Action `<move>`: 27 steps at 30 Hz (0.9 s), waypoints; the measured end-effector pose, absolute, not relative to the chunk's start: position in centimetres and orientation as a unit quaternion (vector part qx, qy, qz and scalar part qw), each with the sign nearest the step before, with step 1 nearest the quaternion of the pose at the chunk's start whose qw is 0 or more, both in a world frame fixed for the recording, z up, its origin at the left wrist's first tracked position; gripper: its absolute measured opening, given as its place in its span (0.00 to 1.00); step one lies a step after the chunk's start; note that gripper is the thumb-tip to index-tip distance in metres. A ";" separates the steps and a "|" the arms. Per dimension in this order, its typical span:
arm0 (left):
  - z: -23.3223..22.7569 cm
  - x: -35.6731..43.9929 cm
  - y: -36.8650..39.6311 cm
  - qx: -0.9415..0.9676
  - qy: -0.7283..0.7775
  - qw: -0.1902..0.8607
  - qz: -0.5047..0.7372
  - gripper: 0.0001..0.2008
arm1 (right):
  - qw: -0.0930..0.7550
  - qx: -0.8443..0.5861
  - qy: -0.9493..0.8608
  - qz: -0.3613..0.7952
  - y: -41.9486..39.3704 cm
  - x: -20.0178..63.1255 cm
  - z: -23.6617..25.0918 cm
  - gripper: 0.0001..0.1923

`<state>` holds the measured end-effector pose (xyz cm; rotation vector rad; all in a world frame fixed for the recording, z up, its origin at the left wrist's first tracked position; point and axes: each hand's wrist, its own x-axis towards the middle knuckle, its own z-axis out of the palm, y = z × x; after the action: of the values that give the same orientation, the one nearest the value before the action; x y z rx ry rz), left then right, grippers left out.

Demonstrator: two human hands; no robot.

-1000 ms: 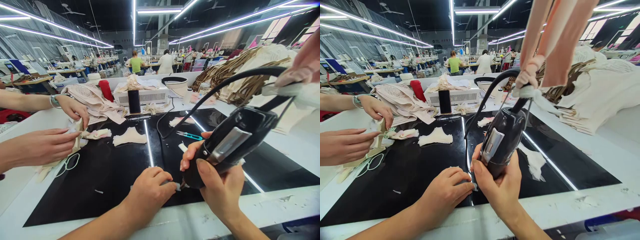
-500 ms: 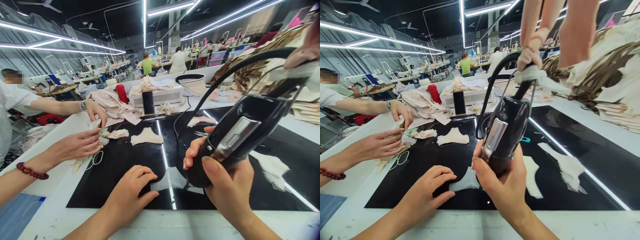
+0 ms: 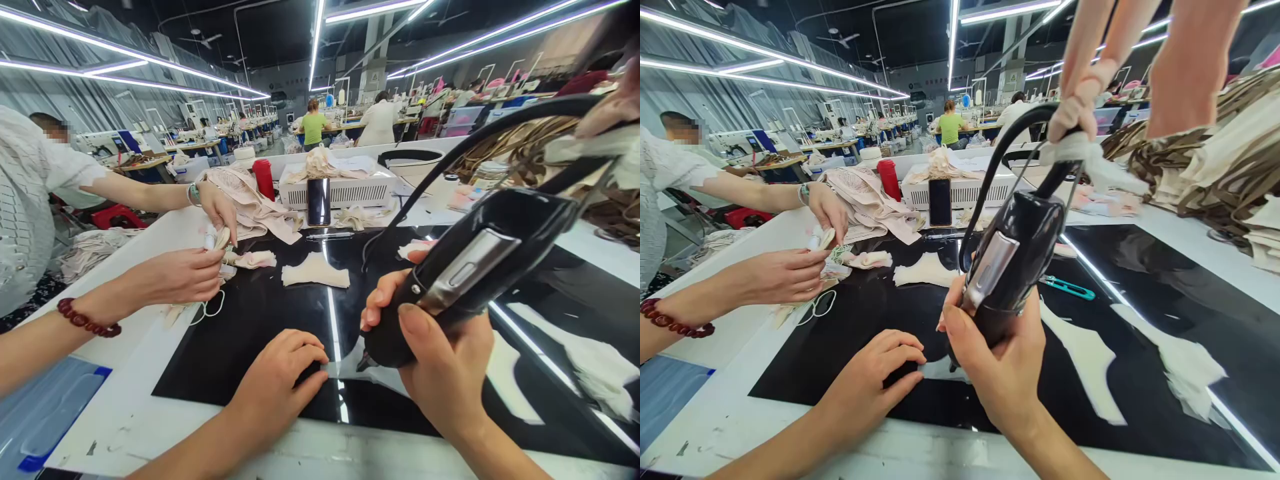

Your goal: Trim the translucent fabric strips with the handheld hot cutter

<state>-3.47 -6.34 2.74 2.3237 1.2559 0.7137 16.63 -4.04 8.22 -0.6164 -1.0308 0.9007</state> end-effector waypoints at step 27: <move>3.9 0.5 -7.2 0.773 0.507 0.286 0.251 0.16 | 0.724 -0.215 -0.479 0.448 -3.5 16.2 8.0 0.20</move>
<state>0.45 -7.25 3.95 2.0669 1.3557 0.6711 16.18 -3.53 8.02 -0.4746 -1.0561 0.9881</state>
